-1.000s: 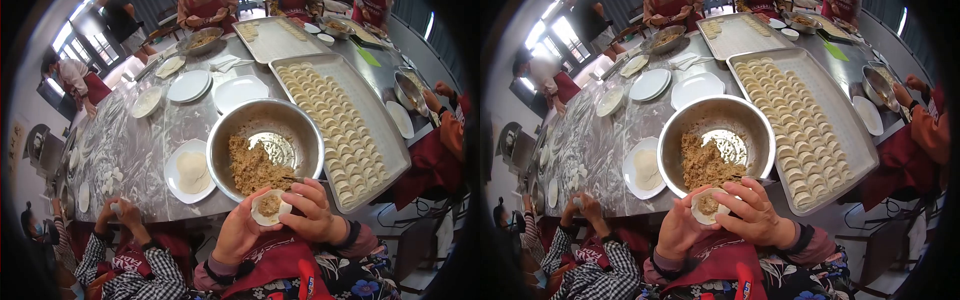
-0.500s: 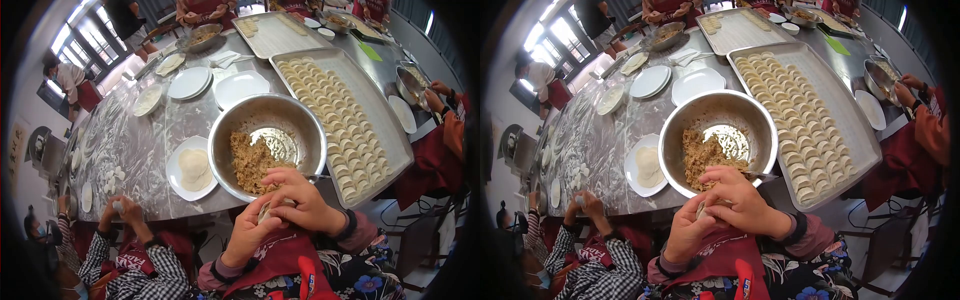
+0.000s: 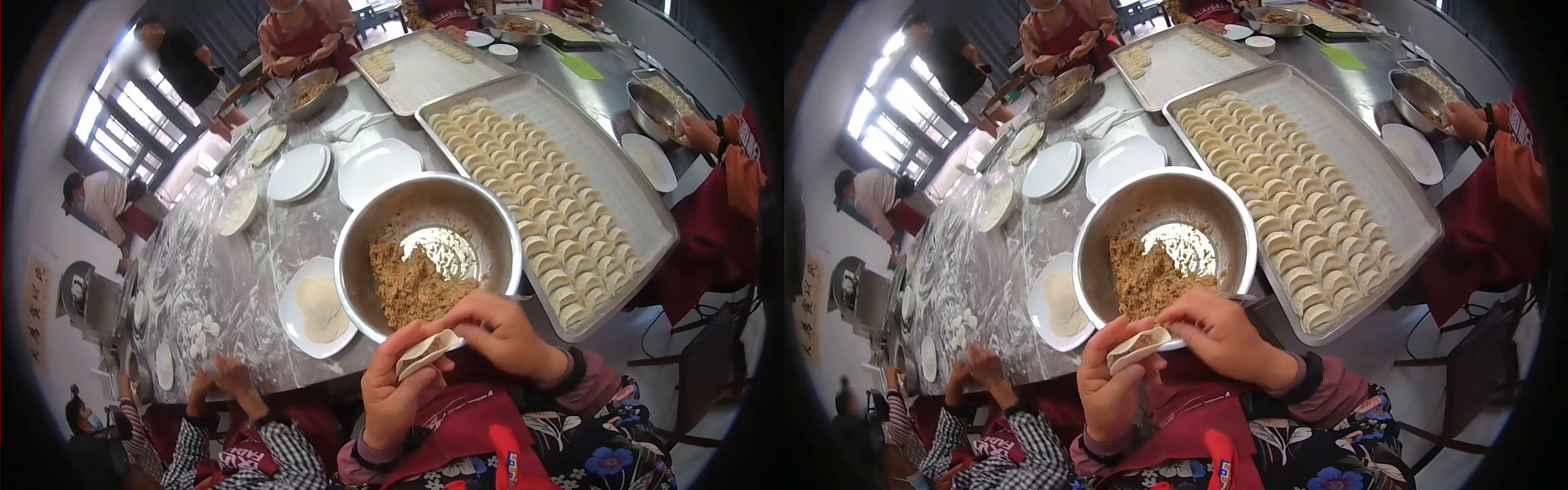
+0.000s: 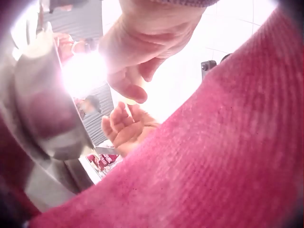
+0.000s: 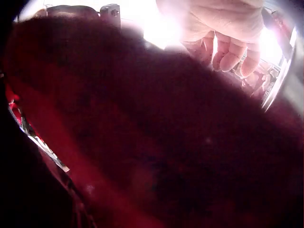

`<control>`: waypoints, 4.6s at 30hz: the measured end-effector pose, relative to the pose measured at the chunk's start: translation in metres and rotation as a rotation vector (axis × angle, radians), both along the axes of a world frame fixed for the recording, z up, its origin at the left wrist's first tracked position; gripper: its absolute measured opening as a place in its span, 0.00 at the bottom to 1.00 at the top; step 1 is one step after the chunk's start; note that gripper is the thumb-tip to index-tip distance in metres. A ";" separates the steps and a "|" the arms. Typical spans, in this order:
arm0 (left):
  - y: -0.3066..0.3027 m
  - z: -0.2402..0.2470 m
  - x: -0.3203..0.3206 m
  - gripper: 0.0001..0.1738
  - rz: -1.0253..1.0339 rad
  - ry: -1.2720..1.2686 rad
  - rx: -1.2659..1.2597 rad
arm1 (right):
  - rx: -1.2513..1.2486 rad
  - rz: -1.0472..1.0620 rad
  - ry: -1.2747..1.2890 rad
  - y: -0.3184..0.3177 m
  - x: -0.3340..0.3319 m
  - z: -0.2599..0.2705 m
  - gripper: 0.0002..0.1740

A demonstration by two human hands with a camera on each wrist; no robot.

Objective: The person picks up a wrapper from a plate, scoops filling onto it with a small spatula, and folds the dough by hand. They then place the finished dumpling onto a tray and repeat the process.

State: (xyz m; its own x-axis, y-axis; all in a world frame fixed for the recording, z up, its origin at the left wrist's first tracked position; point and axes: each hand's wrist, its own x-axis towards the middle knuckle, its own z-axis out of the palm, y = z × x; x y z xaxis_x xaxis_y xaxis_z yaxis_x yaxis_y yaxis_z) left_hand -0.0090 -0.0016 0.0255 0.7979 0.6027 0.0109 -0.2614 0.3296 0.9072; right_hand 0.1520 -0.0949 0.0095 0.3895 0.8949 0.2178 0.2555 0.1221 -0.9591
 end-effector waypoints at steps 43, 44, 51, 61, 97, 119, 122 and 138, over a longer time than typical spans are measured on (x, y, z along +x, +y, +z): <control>-0.011 -0.024 0.007 0.23 0.207 0.109 0.242 | 0.177 -0.241 -0.302 -0.002 -0.021 -0.006 0.12; -0.012 -0.025 0.006 0.23 0.202 0.107 0.226 | 0.082 -0.235 -0.117 -0.004 -0.022 -0.003 0.13; -0.013 -0.025 0.007 0.22 0.189 0.114 0.211 | 0.251 -0.230 -0.184 0.000 -0.024 -0.016 0.09; -0.012 -0.030 0.000 0.17 0.115 0.053 0.147 | 0.155 -0.159 0.041 -0.001 -0.021 -0.001 0.09; -0.009 -0.025 -0.002 0.25 0.006 0.163 0.317 | 0.330 -0.076 -0.180 0.000 -0.018 -0.014 0.09; -0.020 -0.027 0.008 0.25 0.061 -0.021 -0.041 | 0.367 -0.228 -0.115 0.006 -0.024 -0.018 0.08; -0.020 -0.027 0.006 0.22 0.056 0.043 0.088 | 0.337 -0.199 -0.129 0.002 -0.024 -0.018 0.08; -0.016 -0.031 0.006 0.21 0.073 0.049 -0.026 | 0.344 -0.144 -0.120 -0.002 -0.023 -0.016 0.10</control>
State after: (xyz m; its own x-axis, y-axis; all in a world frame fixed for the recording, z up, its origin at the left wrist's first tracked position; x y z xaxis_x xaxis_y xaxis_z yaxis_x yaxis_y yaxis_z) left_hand -0.0034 -0.0179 -0.0060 0.7508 0.6591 -0.0431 -0.2414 0.3346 0.9109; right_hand 0.1287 -0.0965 -0.0065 0.4595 0.6997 0.5471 0.4014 0.3859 -0.8307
